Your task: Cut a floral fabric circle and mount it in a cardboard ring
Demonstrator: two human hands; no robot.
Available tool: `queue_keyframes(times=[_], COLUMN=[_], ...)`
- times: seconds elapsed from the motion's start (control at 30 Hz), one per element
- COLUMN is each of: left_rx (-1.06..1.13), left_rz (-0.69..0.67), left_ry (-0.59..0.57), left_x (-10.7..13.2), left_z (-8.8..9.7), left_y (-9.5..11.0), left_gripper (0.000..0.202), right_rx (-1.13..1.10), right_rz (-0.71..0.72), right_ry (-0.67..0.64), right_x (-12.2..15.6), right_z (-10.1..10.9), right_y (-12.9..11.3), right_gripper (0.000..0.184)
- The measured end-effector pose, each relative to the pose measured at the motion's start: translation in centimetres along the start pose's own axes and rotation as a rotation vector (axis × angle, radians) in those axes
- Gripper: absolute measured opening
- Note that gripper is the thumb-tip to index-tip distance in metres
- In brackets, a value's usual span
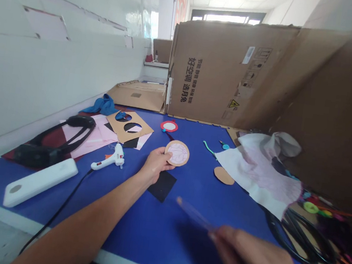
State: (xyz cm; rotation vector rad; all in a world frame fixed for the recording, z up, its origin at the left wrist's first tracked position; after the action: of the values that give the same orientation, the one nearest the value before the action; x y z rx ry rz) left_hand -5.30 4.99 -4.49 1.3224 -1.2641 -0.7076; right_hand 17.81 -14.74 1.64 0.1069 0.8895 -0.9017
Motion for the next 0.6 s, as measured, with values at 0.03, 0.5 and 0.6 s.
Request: queue_keyframes(times=[0.03,0.5,0.6], left_rx=[0.004,0.060,0.054], left_rz=[0.001,0.226,0.233], left_ry=[-0.003,-0.194,-0.233], left_x=[0.0,2.0,2.3], left_z=[0.0,-1.7,-1.9], left_y=[0.0,0.0,0.0], left_gripper=[0.012,0.015,0.020], right_rx=[0.013,0.061,0.077], right_rz=[-0.108,0.063,0.072], right_ry=[0.064,0.317,0.275], right_x=[-1.2,-7.3,-6.6], right_z=[0.5,-6.2,-7.1], right_y=[1.0,9.2,10.1], right_gripper=[0.012,0.020,0.019])
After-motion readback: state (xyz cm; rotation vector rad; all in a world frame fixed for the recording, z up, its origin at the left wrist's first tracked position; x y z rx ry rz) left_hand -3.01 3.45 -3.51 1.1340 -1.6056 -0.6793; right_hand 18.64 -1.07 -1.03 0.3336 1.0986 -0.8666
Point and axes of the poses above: each hand's wrist, its own x-axis away from the middle knuckle, its own z-axis out of the back of the hand, y = z × x, the point moved 4 cm from there along -x, towards the middle knuckle, and after that the axes turned 14 degrees about y, right-handed, at the moved point
